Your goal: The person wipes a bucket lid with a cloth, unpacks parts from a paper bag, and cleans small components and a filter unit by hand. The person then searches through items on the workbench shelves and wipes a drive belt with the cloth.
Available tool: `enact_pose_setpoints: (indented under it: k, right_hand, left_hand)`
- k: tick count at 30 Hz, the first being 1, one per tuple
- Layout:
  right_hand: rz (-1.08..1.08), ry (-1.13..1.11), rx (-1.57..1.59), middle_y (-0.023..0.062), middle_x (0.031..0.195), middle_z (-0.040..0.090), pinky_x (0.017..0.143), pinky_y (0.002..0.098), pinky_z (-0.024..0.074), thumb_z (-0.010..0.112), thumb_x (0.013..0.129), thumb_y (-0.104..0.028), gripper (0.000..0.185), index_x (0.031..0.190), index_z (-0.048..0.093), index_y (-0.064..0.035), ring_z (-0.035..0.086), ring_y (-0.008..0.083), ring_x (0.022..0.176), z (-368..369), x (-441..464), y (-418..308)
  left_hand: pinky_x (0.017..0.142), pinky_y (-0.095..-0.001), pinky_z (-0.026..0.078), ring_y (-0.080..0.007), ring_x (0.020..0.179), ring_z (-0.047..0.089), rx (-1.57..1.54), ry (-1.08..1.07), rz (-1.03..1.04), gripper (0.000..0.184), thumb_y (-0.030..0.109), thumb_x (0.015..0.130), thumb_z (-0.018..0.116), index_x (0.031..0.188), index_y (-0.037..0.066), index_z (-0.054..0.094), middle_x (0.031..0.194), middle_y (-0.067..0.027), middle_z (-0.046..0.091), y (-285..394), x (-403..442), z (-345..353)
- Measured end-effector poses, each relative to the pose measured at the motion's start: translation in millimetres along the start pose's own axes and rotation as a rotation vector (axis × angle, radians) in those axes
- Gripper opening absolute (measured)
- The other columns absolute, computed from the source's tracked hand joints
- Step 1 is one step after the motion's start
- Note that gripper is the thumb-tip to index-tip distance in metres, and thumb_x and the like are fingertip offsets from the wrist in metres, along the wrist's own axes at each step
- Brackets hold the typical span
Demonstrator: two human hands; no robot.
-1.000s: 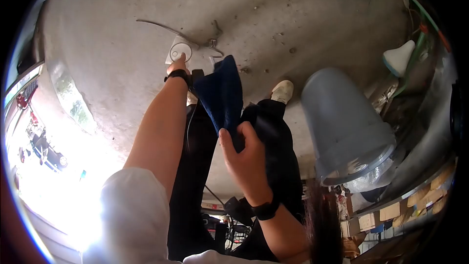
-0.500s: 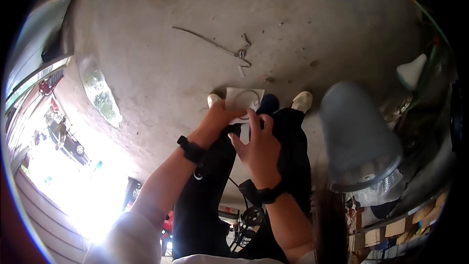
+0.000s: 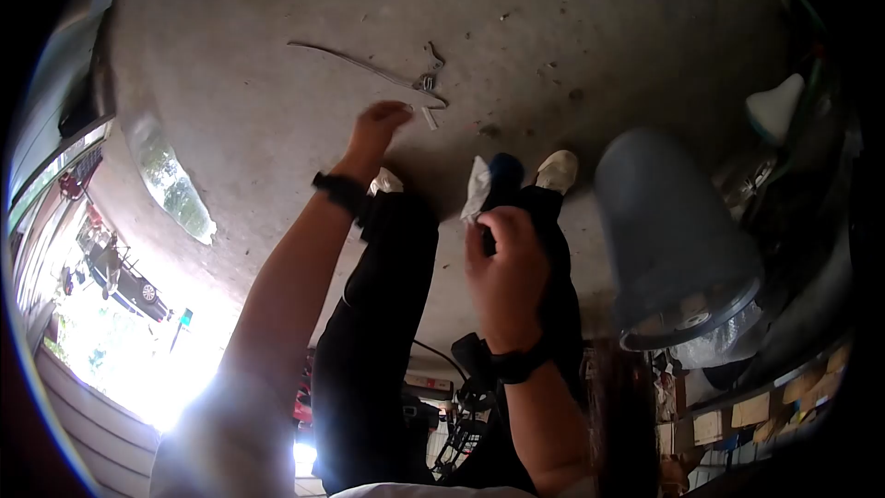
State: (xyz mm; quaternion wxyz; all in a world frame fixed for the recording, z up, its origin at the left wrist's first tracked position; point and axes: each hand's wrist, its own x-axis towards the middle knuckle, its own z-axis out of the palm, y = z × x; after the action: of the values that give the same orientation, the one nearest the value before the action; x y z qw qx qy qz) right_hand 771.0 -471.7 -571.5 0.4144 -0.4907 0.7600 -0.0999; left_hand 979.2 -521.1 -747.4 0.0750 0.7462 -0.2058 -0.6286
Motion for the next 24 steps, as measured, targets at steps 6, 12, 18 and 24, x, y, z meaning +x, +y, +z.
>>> enact_pose_setpoints:
  k: [6, 12, 18, 24]
  right_hand:
    - [-0.006, -0.040, 0.012, 0.0064, 0.087, 0.059, 0.050, 0.0315, 0.0488, 0.067, 0.080, -0.010, 0.009, 0.083, 0.059, -0.0047, 0.063, 0.0227, 0.059, 5.4, -3.7, 5.5]
    - [0.114, -0.097, 0.044, 0.0075, 0.085, 0.060, 0.058, 0.0316, 0.0489, 0.069, 0.078, -0.007, 0.012, 0.084, 0.059, -0.0033, 0.063, 0.0250, 0.069, -1.0, 0.6, 6.3]
    - [0.002, -0.038, 0.091, 0.0111, 0.083, 0.059, 0.054, 0.0357, 0.0484, 0.065, 0.080, -0.007, 0.010, 0.085, 0.057, -0.0037, 0.061, 0.0311, 0.063, 5.1, 8.3, 5.8]
    - [0.163, -0.012, 0.218, 0.0153, 0.081, 0.064, 0.060, 0.0364, 0.0491, 0.063, 0.083, -0.012, 0.013, 0.088, 0.060, -0.0013, 0.062, 0.0346, 0.073, 10.2, 17.6, -3.2]
  left_hand:
    - [0.090, -0.0343, 0.047, -0.0264, 0.109, 0.060, 1.413, 0.004, 0.184, 0.065, 0.010, 0.076, 0.065, 0.137, 0.018, 0.043, 0.113, -0.0124, 0.063, -55.1, 102.9, 6.5]
    - [0.089, -0.0317, 0.048, -0.0212, 0.113, 0.058, 1.272, 0.009, -0.087, 0.077, 0.011, 0.076, 0.068, 0.144, 0.019, 0.032, 0.123, -0.0067, 0.060, -39.0, 114.1, 30.9]
    - [0.073, -0.0278, 0.046, -0.0155, 0.082, 0.060, -0.309, 0.544, -0.151, 0.025, 0.014, 0.079, 0.070, 0.100, 0.000, 0.064, 0.087, -0.0058, 0.066, -36.1, 45.0, 38.8]
    - [0.068, -0.0248, 0.045, -0.0098, 0.072, 0.056, 0.069, 0.231, 0.179, 0.018, 0.014, 0.080, 0.072, 0.087, -0.001, 0.066, 0.077, -0.0022, 0.064, -11.5, -99.8, 27.6]
